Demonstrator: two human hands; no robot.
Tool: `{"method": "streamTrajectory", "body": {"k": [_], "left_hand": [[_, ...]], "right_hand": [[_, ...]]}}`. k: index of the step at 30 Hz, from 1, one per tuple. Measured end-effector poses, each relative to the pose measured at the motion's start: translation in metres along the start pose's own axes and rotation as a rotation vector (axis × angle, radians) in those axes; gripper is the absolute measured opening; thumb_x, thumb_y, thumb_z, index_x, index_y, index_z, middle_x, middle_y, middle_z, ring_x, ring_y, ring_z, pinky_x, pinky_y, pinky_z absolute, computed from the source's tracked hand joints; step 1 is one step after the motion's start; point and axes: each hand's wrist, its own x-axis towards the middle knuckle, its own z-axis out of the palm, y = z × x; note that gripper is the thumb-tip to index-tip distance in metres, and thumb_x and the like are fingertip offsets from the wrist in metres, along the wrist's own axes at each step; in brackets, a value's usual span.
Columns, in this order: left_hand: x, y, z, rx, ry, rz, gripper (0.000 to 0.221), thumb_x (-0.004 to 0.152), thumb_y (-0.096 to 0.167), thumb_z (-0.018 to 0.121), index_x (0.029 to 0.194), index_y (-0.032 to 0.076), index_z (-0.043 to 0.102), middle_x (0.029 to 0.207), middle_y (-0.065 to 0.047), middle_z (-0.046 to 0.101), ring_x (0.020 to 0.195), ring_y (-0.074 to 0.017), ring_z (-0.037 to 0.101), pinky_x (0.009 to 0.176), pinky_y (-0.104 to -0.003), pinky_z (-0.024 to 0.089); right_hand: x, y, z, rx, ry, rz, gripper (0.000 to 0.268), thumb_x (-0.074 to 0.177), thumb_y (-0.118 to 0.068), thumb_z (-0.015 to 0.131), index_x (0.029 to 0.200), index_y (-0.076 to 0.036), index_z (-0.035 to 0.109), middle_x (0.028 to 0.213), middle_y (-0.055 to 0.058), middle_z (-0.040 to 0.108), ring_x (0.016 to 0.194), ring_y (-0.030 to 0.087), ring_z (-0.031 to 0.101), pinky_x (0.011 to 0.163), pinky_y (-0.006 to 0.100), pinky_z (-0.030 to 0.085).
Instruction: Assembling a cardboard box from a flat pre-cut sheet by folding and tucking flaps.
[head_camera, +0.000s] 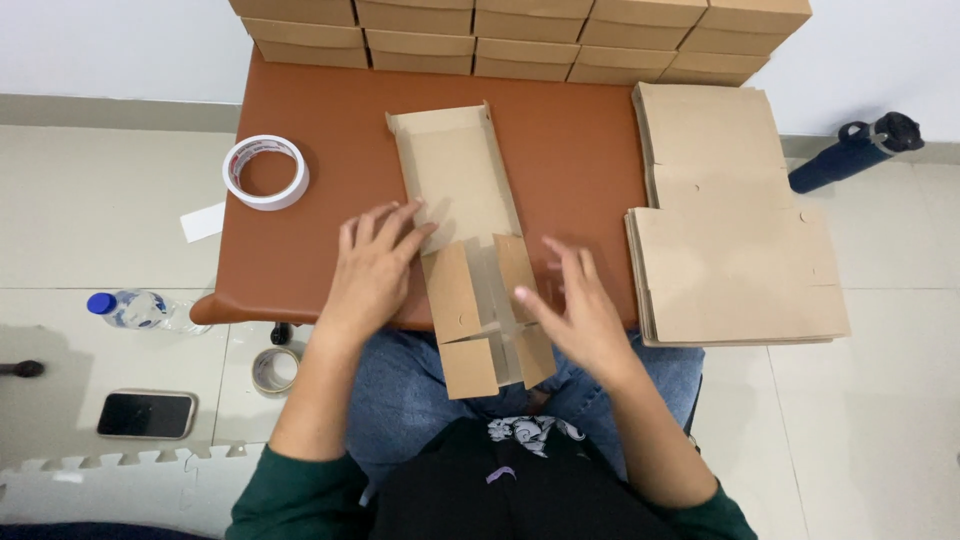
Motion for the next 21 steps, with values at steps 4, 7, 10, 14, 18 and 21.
{"method": "streamTrajectory", "body": {"k": [4,7,10,14,18,21], "left_hand": [[0.026,-0.03,0.019,0.101,0.073,0.056,0.024,0.094,0.013,0.059,0.111,0.025,0.071,0.137,0.005,0.056,0.134,-0.0199,0.045,0.109,-0.044,0.032],[0.036,-0.039,0.031,0.184,0.166,0.147,0.011,0.093,0.02,0.064,0.09,0.028,0.071,0.12,0.011,0.062,0.126,-0.0122,0.05,0.111,-0.043,0.031],[0.027,-0.031,0.011,0.19,0.203,0.175,0.011,0.095,0.023,0.062,0.088,0.029,0.068,0.112,0.013,0.063,0.117,-0.0092,0.054,0.107,-0.039,0.034],[-0.007,-0.013,-0.026,0.222,0.274,0.156,0.008,0.095,0.015,0.066,0.093,0.022,0.069,0.107,0.007,0.066,0.104,-0.0136,0.059,0.094,-0.035,0.04],[-0.037,0.002,-0.032,0.163,0.253,0.126,0.006,0.095,0.017,0.065,0.093,0.022,0.068,0.102,0.004,0.067,0.098,-0.0168,0.062,0.088,-0.034,0.043],[-0.048,0.014,-0.013,0.113,0.238,0.102,0.006,0.094,0.017,0.067,0.093,0.022,0.07,0.11,0.004,0.066,0.099,-0.0169,0.06,0.085,-0.033,0.042]], "right_hand": [[-0.04,0.015,0.022,-0.206,-0.03,-0.046,0.08,0.087,-0.046,0.073,0.146,-0.001,0.043,0.121,0.024,0.047,0.116,0.049,0.058,0.086,0.056,0.058],[-0.044,0.046,0.038,-0.416,-0.025,-0.069,0.068,0.087,-0.04,0.069,0.142,-0.008,0.047,0.114,0.015,0.049,0.108,0.037,0.059,0.08,0.046,0.058],[-0.038,0.067,0.037,-0.496,0.035,0.007,0.047,0.084,-0.034,0.064,0.128,-0.017,0.057,0.107,0.007,0.056,0.104,0.029,0.06,0.073,0.04,0.059],[-0.017,0.082,0.024,-0.493,0.127,-0.037,0.031,0.084,-0.003,0.057,0.114,-0.01,0.06,0.1,0.015,0.058,0.092,0.039,0.067,0.071,0.043,0.059],[0.016,0.072,0.001,-0.564,0.193,-0.117,0.042,0.077,0.005,0.066,0.117,-0.003,0.059,0.103,0.021,0.06,0.094,0.046,0.068,0.073,0.047,0.058],[0.053,0.078,-0.004,-0.579,0.31,-0.175,0.033,0.083,0.004,0.061,0.114,-0.007,0.06,0.097,0.014,0.061,0.089,0.039,0.07,0.07,0.043,0.057]]}}
